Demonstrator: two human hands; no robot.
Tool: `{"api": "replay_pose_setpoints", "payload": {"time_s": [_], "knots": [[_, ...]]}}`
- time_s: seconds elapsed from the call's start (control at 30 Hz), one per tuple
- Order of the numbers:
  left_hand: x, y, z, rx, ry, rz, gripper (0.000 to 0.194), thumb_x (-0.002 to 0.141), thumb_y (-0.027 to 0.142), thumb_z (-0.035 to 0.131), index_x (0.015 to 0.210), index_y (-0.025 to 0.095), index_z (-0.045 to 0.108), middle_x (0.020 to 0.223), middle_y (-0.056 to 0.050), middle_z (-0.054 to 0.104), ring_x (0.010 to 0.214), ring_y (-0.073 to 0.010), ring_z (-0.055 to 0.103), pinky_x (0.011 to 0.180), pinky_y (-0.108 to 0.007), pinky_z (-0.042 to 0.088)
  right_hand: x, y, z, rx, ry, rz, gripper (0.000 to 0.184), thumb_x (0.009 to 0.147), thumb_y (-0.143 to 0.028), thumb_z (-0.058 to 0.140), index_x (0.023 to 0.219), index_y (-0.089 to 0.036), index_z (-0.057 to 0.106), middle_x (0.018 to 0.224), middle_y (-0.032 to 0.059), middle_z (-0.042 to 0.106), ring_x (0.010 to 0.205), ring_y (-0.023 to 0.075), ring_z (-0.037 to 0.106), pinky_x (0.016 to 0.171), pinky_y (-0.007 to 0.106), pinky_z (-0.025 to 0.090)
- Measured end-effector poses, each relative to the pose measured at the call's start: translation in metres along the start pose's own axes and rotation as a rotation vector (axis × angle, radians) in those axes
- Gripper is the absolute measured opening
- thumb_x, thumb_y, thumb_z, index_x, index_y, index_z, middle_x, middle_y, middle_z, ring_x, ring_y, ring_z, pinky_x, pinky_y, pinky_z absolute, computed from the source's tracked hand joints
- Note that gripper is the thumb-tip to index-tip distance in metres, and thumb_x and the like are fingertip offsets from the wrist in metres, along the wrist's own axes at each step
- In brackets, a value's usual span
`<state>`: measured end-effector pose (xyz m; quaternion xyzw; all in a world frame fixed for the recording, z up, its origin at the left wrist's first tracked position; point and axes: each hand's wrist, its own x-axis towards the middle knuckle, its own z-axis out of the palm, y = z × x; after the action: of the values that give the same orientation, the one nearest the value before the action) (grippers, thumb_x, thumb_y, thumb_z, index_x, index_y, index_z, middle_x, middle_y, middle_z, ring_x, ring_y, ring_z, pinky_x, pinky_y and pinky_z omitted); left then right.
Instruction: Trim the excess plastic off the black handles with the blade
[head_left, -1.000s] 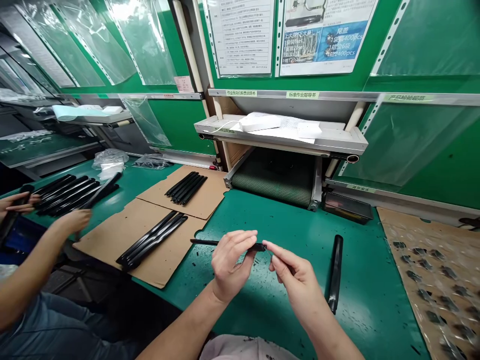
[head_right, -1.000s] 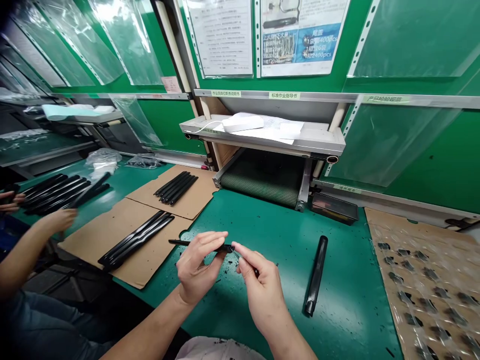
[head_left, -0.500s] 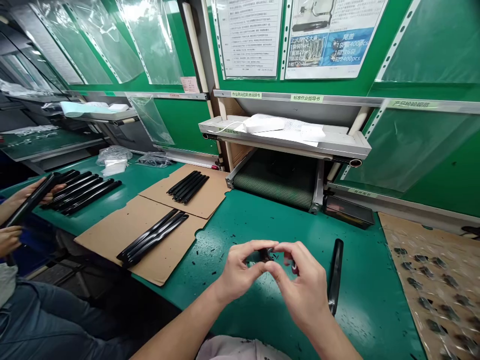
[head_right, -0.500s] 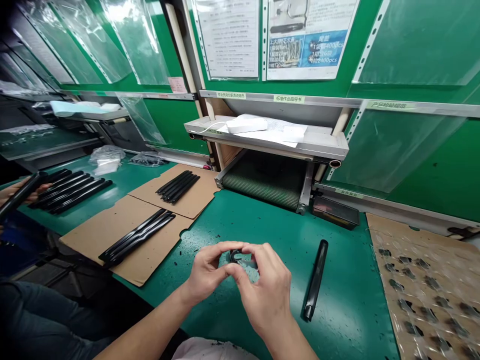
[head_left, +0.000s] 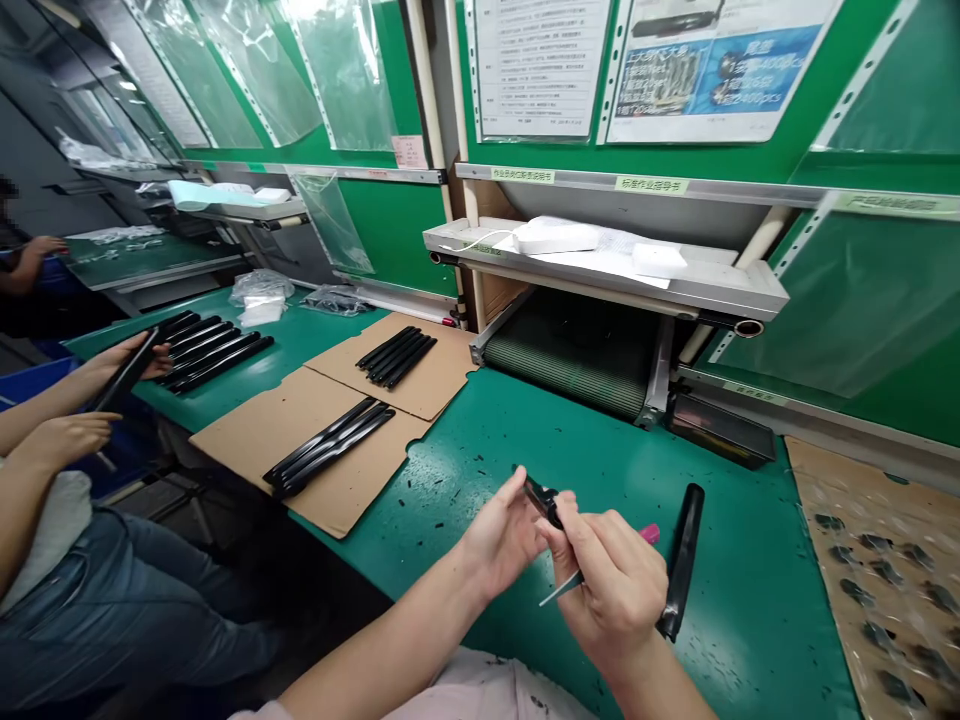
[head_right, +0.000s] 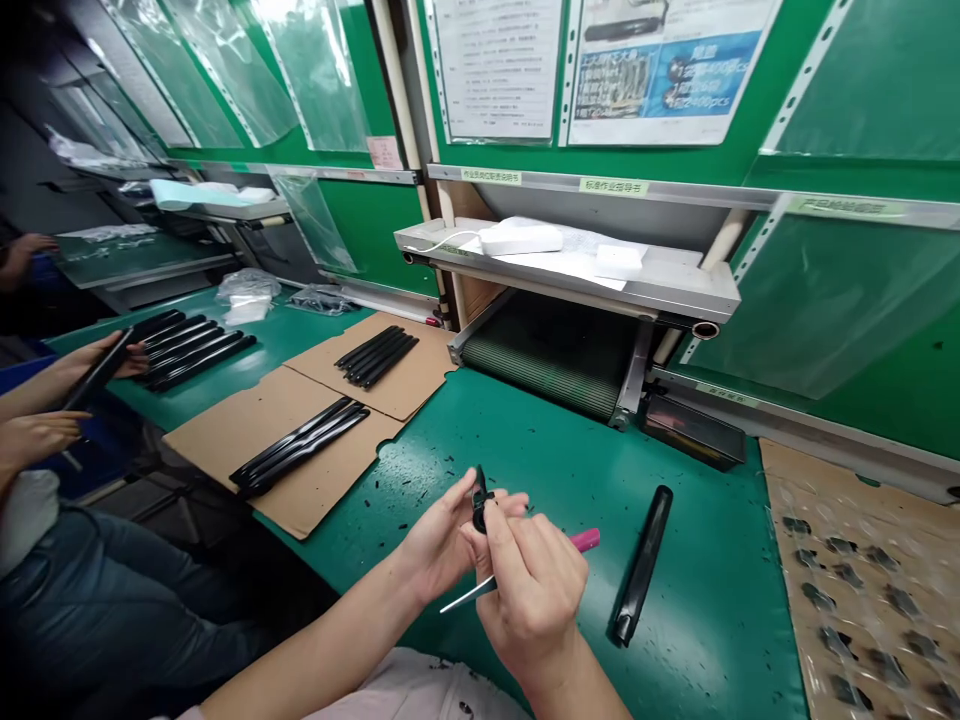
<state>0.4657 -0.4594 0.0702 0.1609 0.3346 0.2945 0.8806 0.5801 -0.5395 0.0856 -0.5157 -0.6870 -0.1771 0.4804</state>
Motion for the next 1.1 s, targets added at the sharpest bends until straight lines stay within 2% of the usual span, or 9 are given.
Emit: {"api": "replay_pose_setpoints", "payload": {"time_s": [0.13, 0.23, 0.33, 0.43, 0.53, 0.67, 0.77, 0.9, 1.1], "knots": [[0.01, 0.027, 0.019, -0.158, 0.059, 0.171, 0.015, 0.09, 0.027, 0.058, 0.094, 0.012, 0.057, 0.07, -0.001, 0.059, 0.05, -0.0062, 0.052, 0.048, -0.018, 0.046, -0.013, -0.009, 0.011, 0.136, -0.148, 0.184, 0.011, 0.09, -0.022, 0.062, 0.098, -0.019, 0.068, 0.066, 0.0034, 0.062, 0.058, 0.0153, 0.051, 0.056, 0.03, 0.034], [0.011, 0.046, 0.022, -0.079, 0.041, 0.327, 0.022, 0.084, 0.023, 0.066, 0.1, 0.012, 0.055, 0.06, 0.005, 0.049, 0.042, -0.0036, 0.039, 0.037, -0.014, 0.031, -0.025, -0.018, 0.014, 0.509, -0.345, 0.664, 0.034, 0.092, -0.041, 0.057, 0.066, -0.019, 0.065, 0.054, -0.0005, 0.048, 0.051, 0.0123, 0.042, 0.05, 0.027, 0.029], [0.008, 0.053, 0.019, 0.042, -0.003, 0.424, 0.035, 0.075, 0.019, 0.074, 0.103, 0.013, 0.054, 0.055, 0.009, 0.043, 0.039, -0.0024, 0.032, 0.035, -0.013, 0.025, -0.044, -0.028, 0.019, 1.023, -0.465, 1.164, 0.035, 0.084, -0.053, 0.064, 0.079, -0.018, 0.067, 0.057, -0.0034, 0.044, 0.051, 0.01, 0.036, 0.048, 0.024, 0.027], [0.005, 0.053, 0.015, 0.138, 0.031, 0.466, 0.036, 0.073, 0.019, 0.073, 0.103, 0.016, 0.053, 0.051, 0.011, 0.04, 0.038, -0.0028, 0.03, 0.035, -0.014, 0.026, -0.064, -0.033, 0.027, 1.22, -0.422, 1.336, 0.041, 0.083, -0.057, 0.063, 0.097, -0.019, 0.064, 0.075, 0.0011, 0.055, 0.062, 0.0125, 0.047, 0.056, 0.024, 0.037], [0.005, 0.052, 0.013, 0.195, 0.053, 0.454, 0.033, 0.074, 0.021, 0.071, 0.102, 0.017, 0.053, 0.05, 0.01, 0.041, 0.037, -0.0035, 0.03, 0.034, -0.015, 0.025, -0.07, -0.028, 0.03, 1.016, -0.443, 1.154, 0.041, 0.094, -0.056, 0.043, 0.101, -0.019, 0.061, 0.077, 0.0023, 0.056, 0.063, 0.0139, 0.049, 0.058, 0.025, 0.038], [0.004, 0.049, 0.014, 0.251, 0.056, 0.428, 0.034, 0.074, 0.022, 0.07, 0.103, 0.018, 0.053, 0.049, 0.011, 0.041, 0.038, -0.0039, 0.03, 0.034, -0.015, 0.025, -0.045, -0.012, 0.024, 0.497, -0.501, 0.586, 0.035, 0.098, -0.048, 0.038, 0.088, -0.02, 0.057, 0.071, 0.0, 0.051, 0.061, 0.0142, 0.046, 0.058, 0.027, 0.03], [0.002, 0.046, 0.016, 0.273, 0.041, 0.412, 0.034, 0.074, 0.022, 0.069, 0.104, 0.019, 0.052, 0.049, 0.011, 0.04, 0.038, -0.0037, 0.028, 0.034, -0.015, 0.024, -0.021, -0.005, 0.023, 0.203, -0.487, 0.3, 0.043, 0.095, -0.058, 0.039, 0.081, -0.02, 0.052, 0.072, 0.0011, 0.052, 0.062, 0.0154, 0.046, 0.058, 0.029, 0.026], [-0.002, 0.043, 0.02, 0.263, 0.019, 0.392, 0.033, 0.074, 0.02, 0.068, 0.102, 0.019, 0.052, 0.048, 0.011, 0.038, 0.037, -0.0033, 0.026, 0.034, -0.015, 0.024, -0.009, -0.004, 0.028, 0.052, -0.476, 0.145, 0.057, 0.091, -0.071, 0.032, 0.071, -0.02, 0.048, 0.066, 0.0005, 0.05, 0.059, 0.0152, 0.043, 0.056, 0.03, 0.022], [-0.003, 0.041, 0.022, 0.151, 0.006, 0.359, 0.032, 0.074, 0.016, 0.067, 0.101, 0.018, 0.052, 0.047, 0.011, 0.037, 0.037, -0.0032, 0.024, 0.034, -0.015, 0.022, -0.016, -0.007, 0.031, 0.044, -0.378, 0.155, 0.059, 0.092, -0.071, 0.032, 0.064, -0.02, 0.043, 0.058, -0.0021, 0.044, 0.053, 0.0129, 0.038, 0.054, 0.03, 0.021]]}}
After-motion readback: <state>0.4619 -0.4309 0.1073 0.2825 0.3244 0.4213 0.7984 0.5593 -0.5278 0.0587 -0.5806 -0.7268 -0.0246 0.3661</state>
